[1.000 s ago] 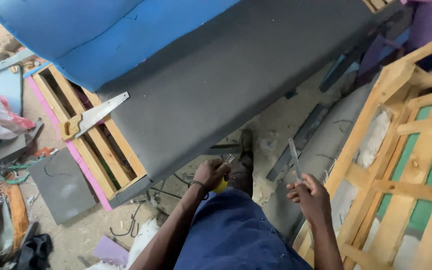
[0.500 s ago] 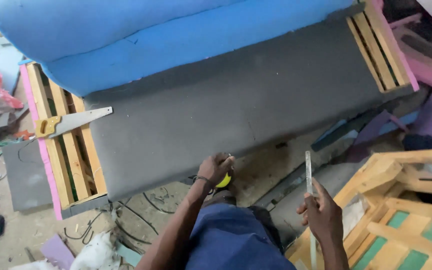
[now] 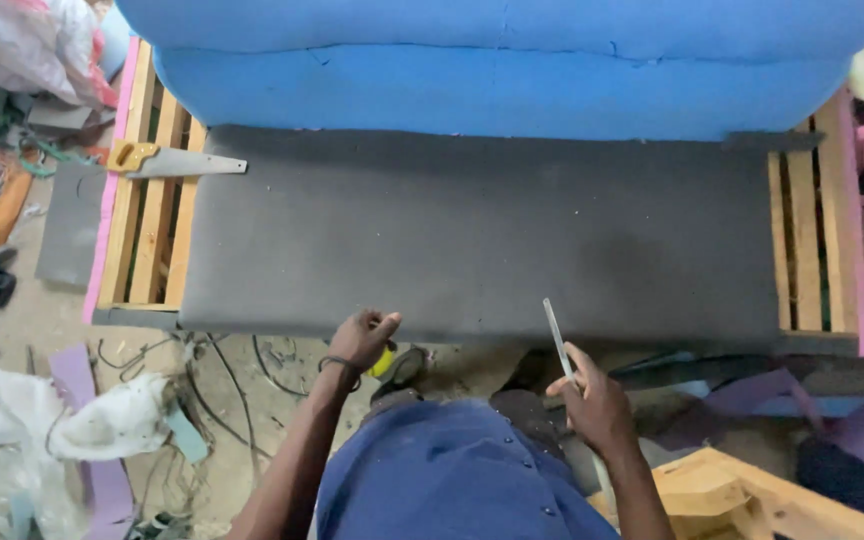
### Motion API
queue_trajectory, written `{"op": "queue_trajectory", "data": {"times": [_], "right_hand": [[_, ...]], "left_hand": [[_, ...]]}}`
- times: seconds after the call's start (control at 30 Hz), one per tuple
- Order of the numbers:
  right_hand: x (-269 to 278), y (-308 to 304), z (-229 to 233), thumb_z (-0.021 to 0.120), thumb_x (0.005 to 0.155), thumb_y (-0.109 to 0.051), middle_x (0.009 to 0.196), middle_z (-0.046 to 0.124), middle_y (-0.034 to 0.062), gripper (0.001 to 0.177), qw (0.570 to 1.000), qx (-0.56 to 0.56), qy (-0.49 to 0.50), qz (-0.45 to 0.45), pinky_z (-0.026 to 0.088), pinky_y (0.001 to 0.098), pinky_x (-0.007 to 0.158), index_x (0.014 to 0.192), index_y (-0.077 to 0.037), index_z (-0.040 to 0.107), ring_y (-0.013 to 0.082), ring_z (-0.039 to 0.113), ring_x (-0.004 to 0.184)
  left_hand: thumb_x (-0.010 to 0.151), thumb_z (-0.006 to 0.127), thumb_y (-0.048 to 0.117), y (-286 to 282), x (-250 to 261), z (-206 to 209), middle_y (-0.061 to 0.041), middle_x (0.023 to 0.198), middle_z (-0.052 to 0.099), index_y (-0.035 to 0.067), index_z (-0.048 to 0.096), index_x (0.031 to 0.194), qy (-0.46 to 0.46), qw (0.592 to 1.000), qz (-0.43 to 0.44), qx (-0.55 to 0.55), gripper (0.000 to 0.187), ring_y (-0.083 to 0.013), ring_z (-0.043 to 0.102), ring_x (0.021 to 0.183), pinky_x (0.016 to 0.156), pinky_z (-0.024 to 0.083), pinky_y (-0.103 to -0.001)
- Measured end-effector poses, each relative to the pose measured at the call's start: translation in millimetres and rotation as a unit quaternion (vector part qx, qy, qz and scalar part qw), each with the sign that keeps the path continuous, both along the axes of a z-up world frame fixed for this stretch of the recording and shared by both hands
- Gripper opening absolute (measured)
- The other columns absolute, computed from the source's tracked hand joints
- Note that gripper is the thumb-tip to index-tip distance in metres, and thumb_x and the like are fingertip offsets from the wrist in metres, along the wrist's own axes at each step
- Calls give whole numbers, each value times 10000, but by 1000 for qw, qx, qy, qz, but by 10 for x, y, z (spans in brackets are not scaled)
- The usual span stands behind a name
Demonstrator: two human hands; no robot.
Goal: Measuring and marking dimensions on foam pieces using a tape measure and a pencil in preparation for upholstery.
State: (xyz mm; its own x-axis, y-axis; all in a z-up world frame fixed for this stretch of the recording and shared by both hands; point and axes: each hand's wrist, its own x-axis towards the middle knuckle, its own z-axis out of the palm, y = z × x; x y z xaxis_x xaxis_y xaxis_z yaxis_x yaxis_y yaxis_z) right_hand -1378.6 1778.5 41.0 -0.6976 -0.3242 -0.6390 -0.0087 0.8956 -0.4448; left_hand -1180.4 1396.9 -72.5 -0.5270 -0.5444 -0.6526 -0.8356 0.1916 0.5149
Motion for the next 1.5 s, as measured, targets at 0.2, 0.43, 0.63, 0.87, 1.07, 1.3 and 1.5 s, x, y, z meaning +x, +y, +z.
{"op": "queue_trajectory", "data": {"times": [0.2,0.43,0.63,0.87,1.07,1.3,1.5], "right_hand": [[-1559,681,-209,672,993,-235,1030,992,146,906,999,-52,7,-2,734,440,754,1894,-249,581,345,896,656],[-2426,841,-210,624,1066,-180,1099,961,249,868,996,-80,3,27,658,479,658,1930,-127,557,392,868,636],[-2050,575,-419,651,1047,-283,1097,972,171,941,998,-65,9,-4,713,473,796,1963,-152,477,383,916,748],[-1122,-234,-225,670,1157,-482,1144,999,64,567,986,-164,-20,-10,723,467,962,1632,-185,757,311,960,904],[-835,-807,169,836,1060,-540,1119,983,1,424,979,-194,-55,29,706,424,998,1343,-235,915,225,928,1087],[-756,-1140,25,895,868,-443,1665,855,110,666,890,-343,-286,-87,770,411,858,1333,30,844,288,907,1081],[-1297,-1093,-541,871,969,-380,1238,905,20,353,921,-342,-175,70,706,358,1044,1237,-150,861,170,851,1189]], "left_hand": [[1070,797,843,981,120,-697,61,987,968,341,905,1133,9,989,144,30,518,-271,904,1186,1050,668,-463],[1133,849,652,1815,-130,233,-54,956,974,178,925,1112,39,979,180,92,481,-294,915,1098,1057,679,-478],[1111,881,642,1483,-238,-104,-64,961,979,181,928,1149,76,973,194,96,465,-287,916,1096,1048,665,-451],[1124,863,645,1088,-669,659,-66,977,972,180,854,1262,112,980,94,134,485,-262,934,1012,1001,671,-436],[1004,881,688,948,-1179,1254,-56,1423,933,177,601,1758,160,967,-51,191,953,-257,864,1332,1101,665,-454],[796,766,930,715,-1727,1213,-13,1760,780,230,271,1970,157,954,-207,150,1454,-325,841,1453,1114,640,-471],[801,820,907,608,-2195,811,-163,1780,722,276,200,1985,145,940,-291,100,1478,-474,772,1522,1136,662,-577]]}}
